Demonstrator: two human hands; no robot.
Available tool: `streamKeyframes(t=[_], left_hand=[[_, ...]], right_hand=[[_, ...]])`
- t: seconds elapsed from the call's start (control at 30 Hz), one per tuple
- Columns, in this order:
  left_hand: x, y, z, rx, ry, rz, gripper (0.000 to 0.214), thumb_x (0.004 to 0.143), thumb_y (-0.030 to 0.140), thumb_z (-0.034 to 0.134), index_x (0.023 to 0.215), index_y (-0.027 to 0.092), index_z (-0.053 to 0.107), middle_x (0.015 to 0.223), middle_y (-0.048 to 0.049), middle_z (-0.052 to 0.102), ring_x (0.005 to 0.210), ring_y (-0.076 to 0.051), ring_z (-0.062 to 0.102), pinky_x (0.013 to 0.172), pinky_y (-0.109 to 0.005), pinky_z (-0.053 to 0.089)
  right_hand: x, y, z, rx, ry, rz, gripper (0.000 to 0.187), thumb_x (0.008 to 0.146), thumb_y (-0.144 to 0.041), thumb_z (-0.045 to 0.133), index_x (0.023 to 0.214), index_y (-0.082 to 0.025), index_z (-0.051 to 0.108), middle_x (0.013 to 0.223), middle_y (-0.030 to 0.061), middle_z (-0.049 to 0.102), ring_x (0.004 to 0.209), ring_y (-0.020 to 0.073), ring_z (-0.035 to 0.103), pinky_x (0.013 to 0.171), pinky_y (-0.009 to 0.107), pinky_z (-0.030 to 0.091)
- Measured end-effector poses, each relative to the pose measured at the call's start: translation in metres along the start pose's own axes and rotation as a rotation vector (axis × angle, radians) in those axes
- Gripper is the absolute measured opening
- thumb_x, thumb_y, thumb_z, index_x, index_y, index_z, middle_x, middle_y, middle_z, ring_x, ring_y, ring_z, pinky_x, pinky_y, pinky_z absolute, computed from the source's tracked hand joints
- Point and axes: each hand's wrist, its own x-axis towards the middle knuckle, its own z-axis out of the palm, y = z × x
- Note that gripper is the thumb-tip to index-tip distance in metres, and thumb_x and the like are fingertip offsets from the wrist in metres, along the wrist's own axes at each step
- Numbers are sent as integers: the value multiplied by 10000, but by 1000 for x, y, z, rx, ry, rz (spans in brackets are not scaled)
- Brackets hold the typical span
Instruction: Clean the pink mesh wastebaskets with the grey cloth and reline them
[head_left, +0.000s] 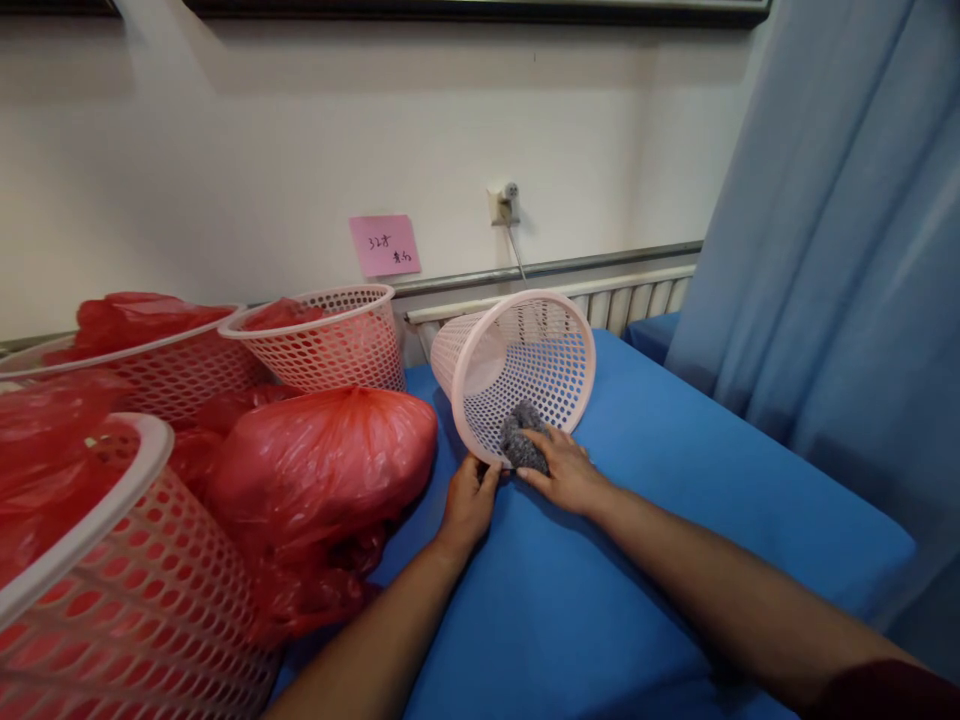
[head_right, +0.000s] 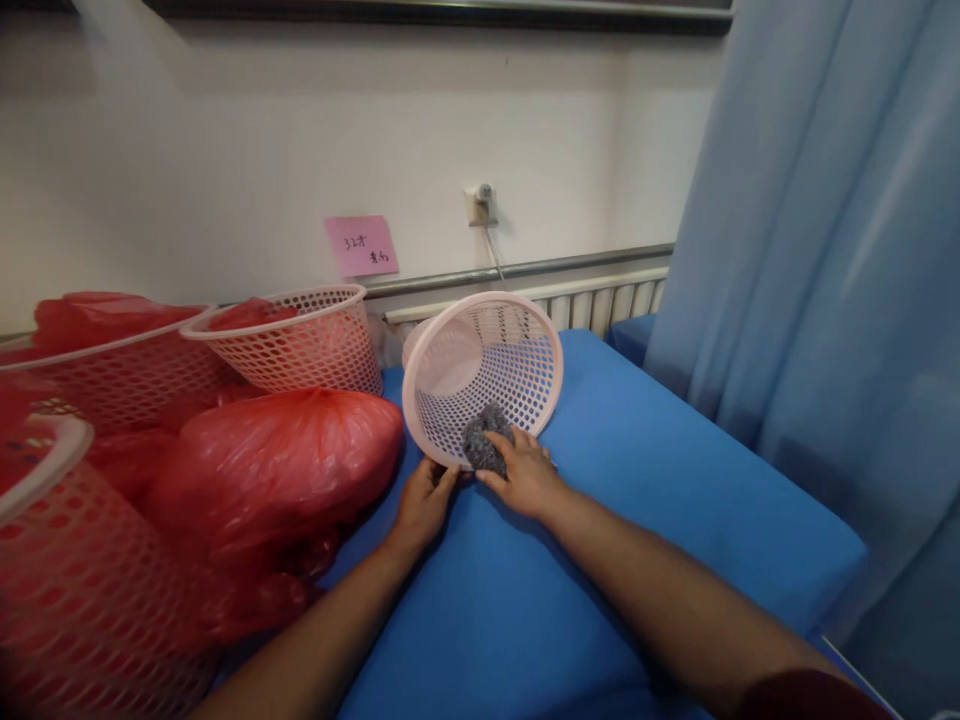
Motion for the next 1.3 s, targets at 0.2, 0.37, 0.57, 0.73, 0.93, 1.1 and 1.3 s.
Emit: streamKeyframes(t=[0.2,0.37,0.57,0.73,0.93,1.1,1.3], left_hand=[[0,-3,0,21,33,63,375,838,453,673,1063,153,677,1065,-113,763,971,-268,724,914,-439,565],[3,6,-7,-11,91,39,301,868,455,647,945,165,644,878,-52,729,771,-206,699,744,-344,569],[2,12,-7,27,191,126,281,880,462,651,873,183,619,803,-13,683,752,-169,657,723,-285,534],[1,-3,3,-18,-11,42,367,791,441,728,1023,161,678,1025,-93,764,953,-246,715,905,-403,557],[6,-2,-4,-17,51,46,355,850,449,647,1049,157,684,1073,-100,762,981,-249,714,927,-410,552],[4,12,-14,89,209,94,262,875,434,630,859,174,655,818,-26,710,772,-185,657,731,-289,530],[1,20,-18,161,290,159,249,888,422,625,834,179,634,765,-4,657,720,-161,610,684,-260,487]], right_hand=[[-14,-19,4,-52,-18,-171,607,920,-283,606,1511,-301,466,1634,140,282,1351,344,484,1067,490,473],[6,14,-14,-223,-7,-87,539,923,-114,453,1402,-317,594,1462,105,528,1096,257,620,934,405,535],[15,32,-31,-317,133,148,470,962,-243,519,1429,-238,573,1515,181,449,1136,331,596,954,472,504],[-1,6,-16,-135,-42,-222,592,977,-317,535,1553,-257,411,1574,170,385,1370,322,469,1114,497,433],[-3,-1,-17,-16,-126,-257,714,903,-192,629,1566,-274,377,1556,129,437,1394,289,464,1149,486,414],[-3,-2,-12,-80,-37,-217,549,825,-133,672,1365,-211,609,1629,98,335,1431,313,392,1169,471,396],[8,11,-25,-228,-59,-107,455,931,-83,451,1308,-246,647,1433,88,563,1175,245,583,996,377,499]])
